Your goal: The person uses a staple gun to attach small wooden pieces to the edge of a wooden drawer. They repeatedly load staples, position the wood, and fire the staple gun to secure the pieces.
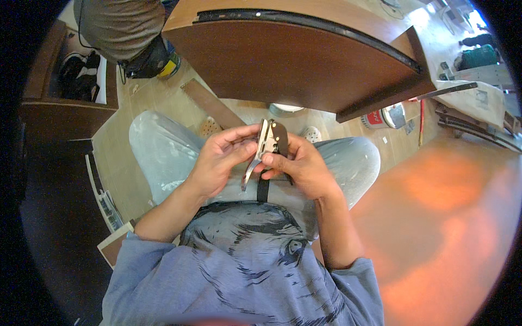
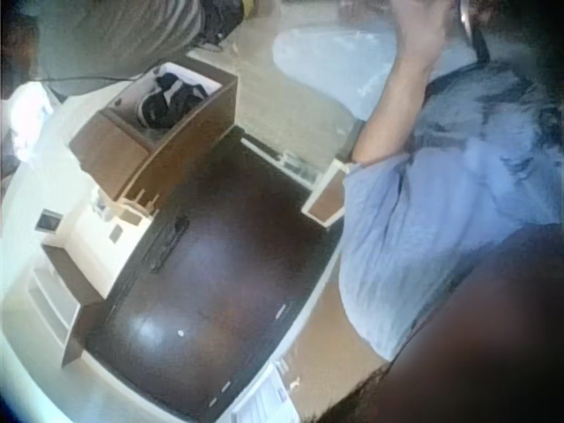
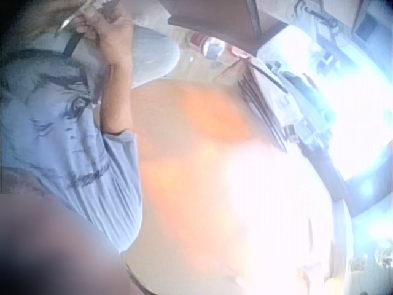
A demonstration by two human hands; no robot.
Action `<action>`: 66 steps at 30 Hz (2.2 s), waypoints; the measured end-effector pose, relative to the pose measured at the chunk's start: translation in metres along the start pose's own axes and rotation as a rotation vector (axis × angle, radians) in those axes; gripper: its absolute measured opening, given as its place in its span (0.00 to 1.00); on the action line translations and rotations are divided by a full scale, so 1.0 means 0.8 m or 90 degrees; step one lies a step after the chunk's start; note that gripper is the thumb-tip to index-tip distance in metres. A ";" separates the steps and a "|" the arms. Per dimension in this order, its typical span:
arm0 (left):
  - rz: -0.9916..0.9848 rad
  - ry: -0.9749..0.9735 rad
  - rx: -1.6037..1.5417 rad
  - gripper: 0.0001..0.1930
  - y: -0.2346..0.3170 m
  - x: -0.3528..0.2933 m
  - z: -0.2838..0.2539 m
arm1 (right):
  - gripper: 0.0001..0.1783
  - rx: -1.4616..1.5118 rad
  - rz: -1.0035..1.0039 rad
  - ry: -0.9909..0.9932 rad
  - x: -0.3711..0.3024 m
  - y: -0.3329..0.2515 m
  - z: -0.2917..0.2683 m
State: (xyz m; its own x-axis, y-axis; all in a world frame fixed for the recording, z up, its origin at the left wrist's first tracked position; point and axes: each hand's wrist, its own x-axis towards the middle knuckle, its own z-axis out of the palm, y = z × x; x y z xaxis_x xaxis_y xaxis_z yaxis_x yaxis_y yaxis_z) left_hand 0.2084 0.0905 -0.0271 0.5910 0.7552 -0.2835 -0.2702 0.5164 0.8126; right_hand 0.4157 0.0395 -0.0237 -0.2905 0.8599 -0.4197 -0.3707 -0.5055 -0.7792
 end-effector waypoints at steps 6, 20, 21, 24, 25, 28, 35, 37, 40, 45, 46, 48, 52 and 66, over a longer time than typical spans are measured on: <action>0.094 -0.016 0.072 0.16 0.013 0.005 -0.008 | 0.26 0.161 -0.013 -0.104 0.018 0.005 -0.001; 0.122 0.029 0.076 0.16 0.006 0.004 0.005 | 0.28 0.266 -0.005 -0.085 0.033 0.020 -0.001; 0.118 0.034 0.073 0.16 0.006 0.005 0.006 | 0.28 0.286 0.000 -0.092 0.034 0.022 -0.001; 0.124 0.044 0.065 0.15 0.005 0.006 0.008 | 0.26 0.319 0.006 -0.116 0.039 0.025 -0.001; 0.126 0.049 0.069 0.14 0.005 0.007 0.008 | 0.25 0.327 0.003 -0.128 0.040 0.026 -0.001; 0.112 0.051 0.073 0.14 0.005 0.006 0.006 | 0.28 0.322 -0.001 -0.120 0.041 0.027 -0.002; 0.186 0.077 0.144 0.11 0.004 0.007 0.005 | 0.29 0.205 -0.008 -0.051 0.033 0.017 -0.008; 0.245 0.086 0.279 0.10 0.007 0.004 0.004 | 0.28 0.177 -0.004 -0.037 0.032 0.014 -0.010; 0.298 0.109 0.384 0.10 0.012 0.004 0.004 | 0.27 0.164 0.005 -0.037 0.033 0.011 -0.011; 0.412 0.122 0.562 0.11 0.021 0.005 0.003 | 0.26 0.089 0.009 -0.009 0.031 0.003 -0.006; 0.420 0.121 0.580 0.11 0.022 0.004 0.003 | 0.26 0.072 0.004 -0.002 0.031 0.001 -0.004; 0.436 0.119 0.602 0.10 0.021 0.002 0.002 | 0.26 0.044 -0.002 -0.005 0.031 -0.001 -0.003; 0.465 0.078 0.624 0.15 0.016 0.000 -0.007 | 0.26 0.012 0.022 -0.027 0.031 -0.003 -0.006; 0.038 -0.267 -0.173 0.25 -0.009 0.020 -0.041 | 0.22 0.463 0.068 -0.287 0.031 0.031 0.041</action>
State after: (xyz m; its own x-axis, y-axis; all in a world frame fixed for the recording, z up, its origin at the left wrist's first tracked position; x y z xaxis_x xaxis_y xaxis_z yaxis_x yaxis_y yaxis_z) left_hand 0.1947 0.1119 -0.0542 0.8080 0.5882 0.0340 -0.4684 0.6062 0.6428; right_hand 0.3707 0.0459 -0.0381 -0.6213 0.7730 -0.1280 -0.7497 -0.6340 -0.1900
